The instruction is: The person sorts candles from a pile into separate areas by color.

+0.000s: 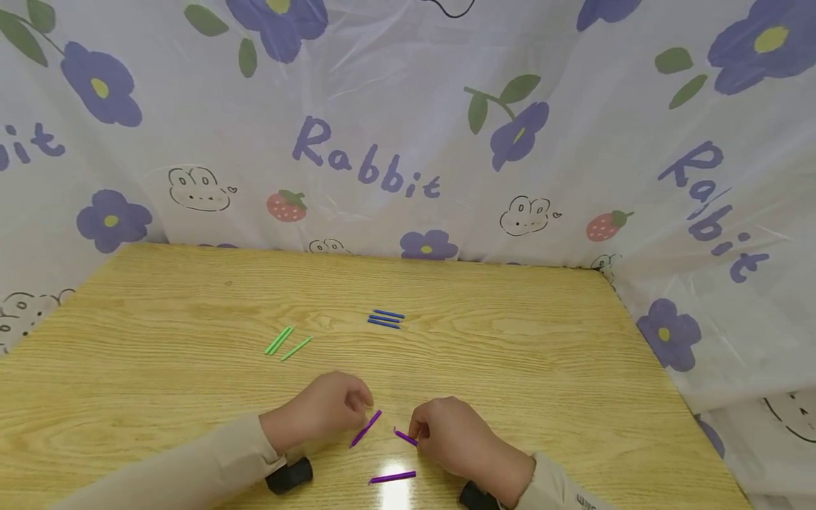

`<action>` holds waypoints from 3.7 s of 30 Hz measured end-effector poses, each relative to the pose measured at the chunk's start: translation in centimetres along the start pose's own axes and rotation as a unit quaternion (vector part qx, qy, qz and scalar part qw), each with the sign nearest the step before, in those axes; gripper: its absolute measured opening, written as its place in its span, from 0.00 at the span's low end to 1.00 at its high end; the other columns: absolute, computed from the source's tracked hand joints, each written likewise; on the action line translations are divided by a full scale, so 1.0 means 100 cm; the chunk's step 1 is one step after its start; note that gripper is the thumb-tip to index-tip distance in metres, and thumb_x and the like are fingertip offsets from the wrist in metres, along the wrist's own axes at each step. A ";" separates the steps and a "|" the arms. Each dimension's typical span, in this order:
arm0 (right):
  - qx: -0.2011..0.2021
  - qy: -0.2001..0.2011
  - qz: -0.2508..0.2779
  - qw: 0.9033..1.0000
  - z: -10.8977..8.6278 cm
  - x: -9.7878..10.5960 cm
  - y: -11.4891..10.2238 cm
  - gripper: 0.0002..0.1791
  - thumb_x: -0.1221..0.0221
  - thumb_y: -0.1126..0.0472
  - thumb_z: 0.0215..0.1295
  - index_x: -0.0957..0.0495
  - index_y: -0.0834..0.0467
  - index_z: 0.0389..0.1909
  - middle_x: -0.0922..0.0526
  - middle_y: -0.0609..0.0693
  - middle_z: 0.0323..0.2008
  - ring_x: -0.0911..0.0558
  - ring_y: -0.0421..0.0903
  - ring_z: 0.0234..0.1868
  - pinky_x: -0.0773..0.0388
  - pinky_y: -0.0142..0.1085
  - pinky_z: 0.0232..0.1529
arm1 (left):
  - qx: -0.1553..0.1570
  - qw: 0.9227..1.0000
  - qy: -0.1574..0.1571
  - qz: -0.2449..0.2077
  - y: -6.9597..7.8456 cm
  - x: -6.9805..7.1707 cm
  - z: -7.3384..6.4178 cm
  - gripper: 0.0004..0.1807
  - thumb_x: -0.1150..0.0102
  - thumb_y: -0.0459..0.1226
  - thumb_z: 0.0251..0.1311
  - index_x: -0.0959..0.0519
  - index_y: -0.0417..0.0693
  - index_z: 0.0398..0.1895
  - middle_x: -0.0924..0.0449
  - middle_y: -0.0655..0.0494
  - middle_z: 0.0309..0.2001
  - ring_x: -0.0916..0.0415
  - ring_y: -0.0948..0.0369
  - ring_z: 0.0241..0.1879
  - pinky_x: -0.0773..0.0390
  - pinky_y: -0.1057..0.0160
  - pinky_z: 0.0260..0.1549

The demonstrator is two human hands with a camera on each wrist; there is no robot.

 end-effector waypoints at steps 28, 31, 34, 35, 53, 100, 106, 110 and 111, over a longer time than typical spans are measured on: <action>0.002 0.000 -0.022 1.000 0.001 0.000 -0.003 0.08 0.38 0.70 0.45 0.21 0.53 0.22 0.27 0.36 0.19 0.34 0.32 0.20 0.34 0.27 0.22 | 0.025 0.999 0.012 0.045 0.000 -0.009 0.002 0.10 0.42 0.20 0.34 0.24 0.39 0.22 0.28 0.57 0.18 0.34 0.65 0.18 0.32 0.69 0.18; 0.003 -0.004 -0.034 0.999 0.001 -0.001 -0.004 0.08 0.39 0.70 0.45 0.21 0.53 0.22 0.28 0.36 0.18 0.34 0.32 0.19 0.35 0.27 0.21 | 0.028 0.998 0.013 0.053 0.001 -0.009 0.002 0.10 0.42 0.20 0.35 0.24 0.39 0.21 0.29 0.57 0.17 0.34 0.66 0.17 0.32 0.69 0.17; 0.007 -0.002 -0.051 0.999 0.001 -0.001 -0.006 0.08 0.41 0.70 0.44 0.22 0.52 0.20 0.30 0.35 0.17 0.35 0.32 0.19 0.36 0.27 0.21 | 0.028 0.997 0.014 0.063 0.002 -0.009 0.001 0.09 0.42 0.20 0.35 0.24 0.39 0.21 0.29 0.56 0.16 0.34 0.66 0.17 0.32 0.70 0.17; 0.007 0.000 -0.055 0.998 0.001 -0.001 -0.006 0.08 0.41 0.70 0.44 0.22 0.52 0.19 0.31 0.35 0.17 0.36 0.33 0.19 0.36 0.27 0.20 | 0.027 0.997 0.015 0.066 0.003 -0.009 0.001 0.09 0.42 0.20 0.35 0.24 0.40 0.21 0.28 0.55 0.16 0.35 0.66 0.17 0.33 0.70 0.17; -0.002 0.014 -0.066 0.998 0.003 0.004 -0.003 0.06 0.40 0.68 0.44 0.20 0.54 0.22 0.28 0.36 0.19 0.34 0.34 0.20 0.34 0.28 0.23 | 0.043 0.996 0.007 0.077 0.001 -0.011 0.002 0.09 0.40 0.21 0.38 0.24 0.39 0.23 0.30 0.57 0.17 0.34 0.65 0.16 0.32 0.69 0.17; -0.146 0.112 0.030 0.982 0.007 0.079 0.070 0.10 0.44 0.67 0.54 0.20 0.61 0.37 0.21 0.47 0.28 0.26 0.40 0.27 0.28 0.36 0.30 | 0.003 0.988 0.006 0.151 0.016 -0.016 0.002 0.12 0.48 0.20 0.32 0.33 0.45 0.14 0.40 0.60 0.16 0.45 0.66 0.16 0.43 0.70 0.15; -0.148 0.108 0.007 0.983 0.011 0.084 0.080 0.09 0.44 0.68 0.53 0.20 0.62 0.36 0.22 0.47 0.26 0.27 0.41 0.25 0.29 0.35 0.28 | 0.004 0.985 0.007 0.171 0.016 -0.016 0.003 0.12 0.46 0.21 0.33 0.33 0.46 0.15 0.37 0.61 0.17 0.42 0.66 0.17 0.40 0.70 0.16; -0.152 0.105 0.003 0.983 0.014 0.087 0.086 0.09 0.44 0.68 0.53 0.20 0.62 0.35 0.22 0.47 0.25 0.26 0.41 0.26 0.29 0.35 0.28 | 0.004 0.985 0.004 0.175 0.016 -0.017 0.003 0.12 0.45 0.22 0.34 0.32 0.46 0.15 0.37 0.61 0.17 0.42 0.66 0.18 0.39 0.70 0.17; -0.153 0.105 0.002 0.983 0.015 0.088 0.087 0.09 0.44 0.68 0.52 0.20 0.62 0.35 0.21 0.47 0.26 0.26 0.41 0.26 0.29 0.35 0.28 | 0.003 0.984 0.004 0.175 0.016 -0.017 0.003 0.12 0.45 0.22 0.34 0.32 0.46 0.15 0.37 0.61 0.17 0.42 0.66 0.18 0.39 0.70 0.16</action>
Point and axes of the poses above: each hand's wrist, its own z-axis towards the middle knuckle, its own x-axis out of the back of the hand, y = z × x, the point moved 10 cm from there along z, towards the middle knuckle
